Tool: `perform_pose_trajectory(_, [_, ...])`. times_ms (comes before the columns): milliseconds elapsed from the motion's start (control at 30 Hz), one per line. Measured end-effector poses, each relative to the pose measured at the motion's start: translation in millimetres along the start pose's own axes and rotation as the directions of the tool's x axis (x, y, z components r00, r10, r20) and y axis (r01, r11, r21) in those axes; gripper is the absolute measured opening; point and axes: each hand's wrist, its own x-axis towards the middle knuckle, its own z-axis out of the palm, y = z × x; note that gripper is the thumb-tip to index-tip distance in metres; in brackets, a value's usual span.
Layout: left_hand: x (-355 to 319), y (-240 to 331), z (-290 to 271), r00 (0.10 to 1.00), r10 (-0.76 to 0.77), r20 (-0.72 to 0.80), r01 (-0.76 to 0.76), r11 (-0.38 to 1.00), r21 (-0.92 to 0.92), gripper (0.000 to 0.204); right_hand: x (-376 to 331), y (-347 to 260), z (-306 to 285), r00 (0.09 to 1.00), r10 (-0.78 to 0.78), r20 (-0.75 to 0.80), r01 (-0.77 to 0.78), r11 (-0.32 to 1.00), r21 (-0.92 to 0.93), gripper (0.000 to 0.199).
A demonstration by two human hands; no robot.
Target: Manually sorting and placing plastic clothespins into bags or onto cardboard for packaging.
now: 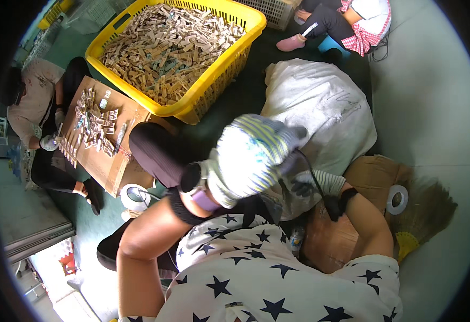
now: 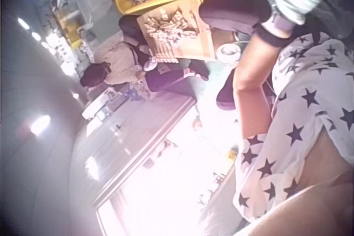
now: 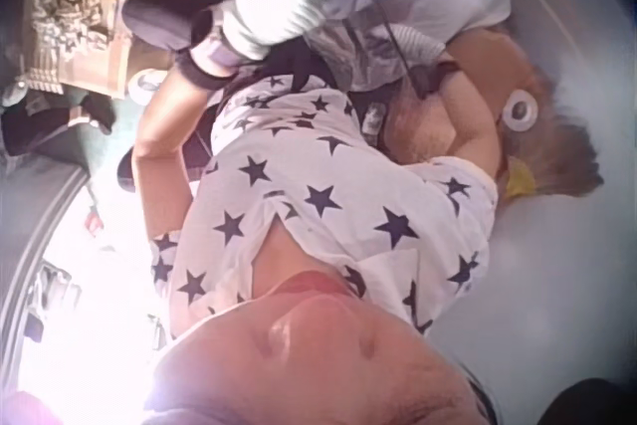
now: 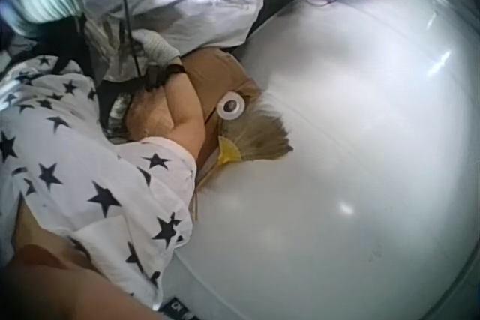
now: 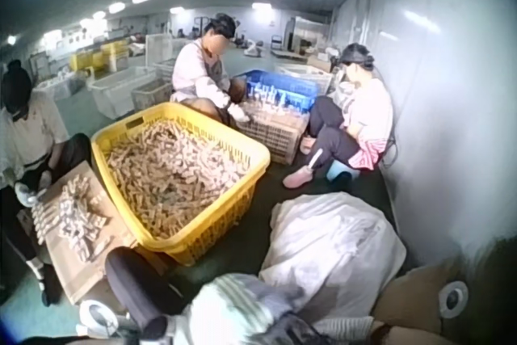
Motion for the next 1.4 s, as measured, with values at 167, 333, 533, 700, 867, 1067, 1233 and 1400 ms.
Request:
perform_pose_trajectory(167, [-35,-19,-45,0.986,-0.088,0.144,0.002,0.859,0.512,0.045,97,9,-50,0.898,-0.439,-0.013,0.373,0.779,-0.505,0.018])
perform_pose_trajectory(333, [-120,-18,-63,0.756,-0.566,0.329,0.568,0.817,0.101,0.035,295,43,-60,0.892,-0.420,0.166,0.049,-0.276,-0.960,0.020])
perform_pose_trajectory(533, [-99,22,-77,0.390,-0.401,0.829,0.866,0.466,-0.183,0.047,373,19,-74,0.532,-0.694,-0.485,0.057,0.600,-0.798,0.034])
perform_pose_trajectory(700, [-124,-47,-25,0.209,-0.493,0.844,0.963,0.252,-0.091,0.053,265,-73,-93,0.164,-0.828,-0.536,0.109,0.555,-0.825,0.046])
perform_pose_trajectory(867, [-111,-110,45,0.349,-0.622,0.701,0.881,0.472,-0.020,0.082,174,-108,-90,-0.006,-0.942,-0.336,0.155,0.331,-0.931,0.039])
perform_pose_trajectory(1067, [-47,-121,122,-0.012,-0.720,0.694,0.929,0.249,0.275,0.124,105,-129,-55,-0.008,-0.978,-0.209,0.491,0.178,-0.853,0.037])
perform_pose_trajectory(1233, [-114,-133,197,0.413,-0.563,0.716,0.899,0.380,-0.220,0.069,71,-165,-2,0.404,-0.850,-0.337,0.693,0.525,-0.495,0.023])
perform_pose_trajectory(1400, [-145,-148,188,0.288,-0.773,0.565,0.772,-0.161,-0.614,0.029,102,-139,-28,0.175,-0.980,-0.098,0.326,0.151,-0.933,0.027])
